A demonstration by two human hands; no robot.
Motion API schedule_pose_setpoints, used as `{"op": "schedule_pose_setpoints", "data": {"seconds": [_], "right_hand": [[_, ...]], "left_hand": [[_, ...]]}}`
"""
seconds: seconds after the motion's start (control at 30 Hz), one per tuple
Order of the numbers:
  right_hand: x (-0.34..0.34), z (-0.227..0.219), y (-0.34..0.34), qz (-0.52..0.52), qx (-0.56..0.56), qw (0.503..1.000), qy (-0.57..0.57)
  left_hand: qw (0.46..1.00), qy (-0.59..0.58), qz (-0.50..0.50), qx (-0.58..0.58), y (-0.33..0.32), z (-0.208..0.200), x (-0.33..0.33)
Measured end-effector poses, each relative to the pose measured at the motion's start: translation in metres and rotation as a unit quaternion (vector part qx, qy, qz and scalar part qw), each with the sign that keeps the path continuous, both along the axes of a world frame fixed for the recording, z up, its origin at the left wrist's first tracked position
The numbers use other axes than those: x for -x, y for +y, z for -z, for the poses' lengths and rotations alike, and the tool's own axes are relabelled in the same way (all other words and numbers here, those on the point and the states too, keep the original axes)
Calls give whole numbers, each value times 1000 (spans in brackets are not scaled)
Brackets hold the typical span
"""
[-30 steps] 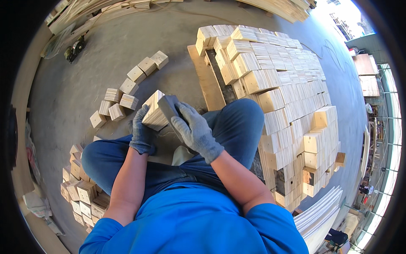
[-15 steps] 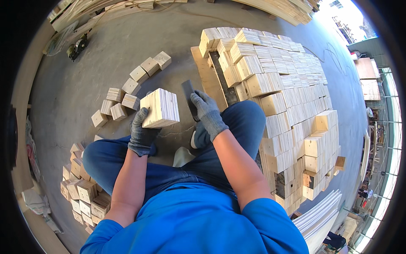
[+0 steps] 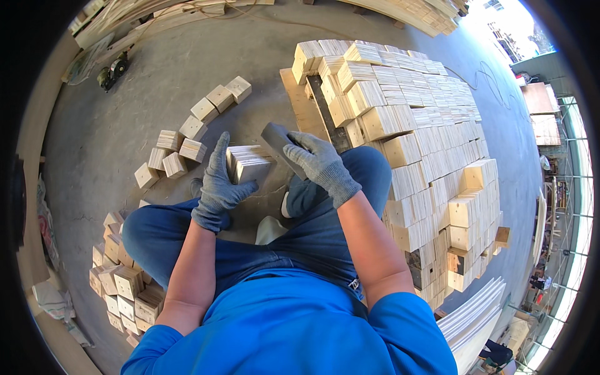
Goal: The person sits on the floor and sands small wooden blocks one by one using a sanding block. After sanding each block, the person places it on a nearby pile of finished blocks.
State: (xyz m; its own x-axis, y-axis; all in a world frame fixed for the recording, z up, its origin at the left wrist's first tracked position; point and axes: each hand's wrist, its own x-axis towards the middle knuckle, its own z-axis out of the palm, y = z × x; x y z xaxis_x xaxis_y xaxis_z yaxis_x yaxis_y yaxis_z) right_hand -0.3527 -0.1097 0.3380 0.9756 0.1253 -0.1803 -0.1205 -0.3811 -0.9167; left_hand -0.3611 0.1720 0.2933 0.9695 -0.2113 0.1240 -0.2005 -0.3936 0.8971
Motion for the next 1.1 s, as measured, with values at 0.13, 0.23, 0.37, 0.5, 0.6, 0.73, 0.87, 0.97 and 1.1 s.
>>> {"op": "schedule_pose_setpoints", "data": {"seconds": [0.13, 0.23, 0.37, 0.5, 0.6, 0.73, 0.87, 0.97, 1.1], "right_hand": [[4, -9, 6, -47, 8, 998, 32], [11, -13, 10, -74, 37, 997, 4], [30, -10, 19, -49, 80, 994, -53], [25, -9, 28, -31, 102, 993, -48], [3, 11, 32, -13, 85, 996, -16], [-4, 24, 33, -3, 37, 999, 10], [23, -10, 55, -40, 75, 994, -64], [26, -24, 60, -52, 86, 992, -79], [15, -18, 55, -27, 86, 995, -33]], "left_hand": [[1000, -14, 20, 5, -1, -2, 6], [1000, -21, 16, -5, 3, 2, 7], [999, -38, 10, 3, 4, 6, 7], [999, -34, 25, -17, -2, -13, 13], [997, -15, 39, -59, -12, -26, 20], [997, -22, 33, -66, -12, -19, 20], [998, -29, 33, -50, -5, -6, 15], [997, -62, 30, -37, -9, 4, 12], [998, -14, 51, -47, -9, -12, 15]]}}
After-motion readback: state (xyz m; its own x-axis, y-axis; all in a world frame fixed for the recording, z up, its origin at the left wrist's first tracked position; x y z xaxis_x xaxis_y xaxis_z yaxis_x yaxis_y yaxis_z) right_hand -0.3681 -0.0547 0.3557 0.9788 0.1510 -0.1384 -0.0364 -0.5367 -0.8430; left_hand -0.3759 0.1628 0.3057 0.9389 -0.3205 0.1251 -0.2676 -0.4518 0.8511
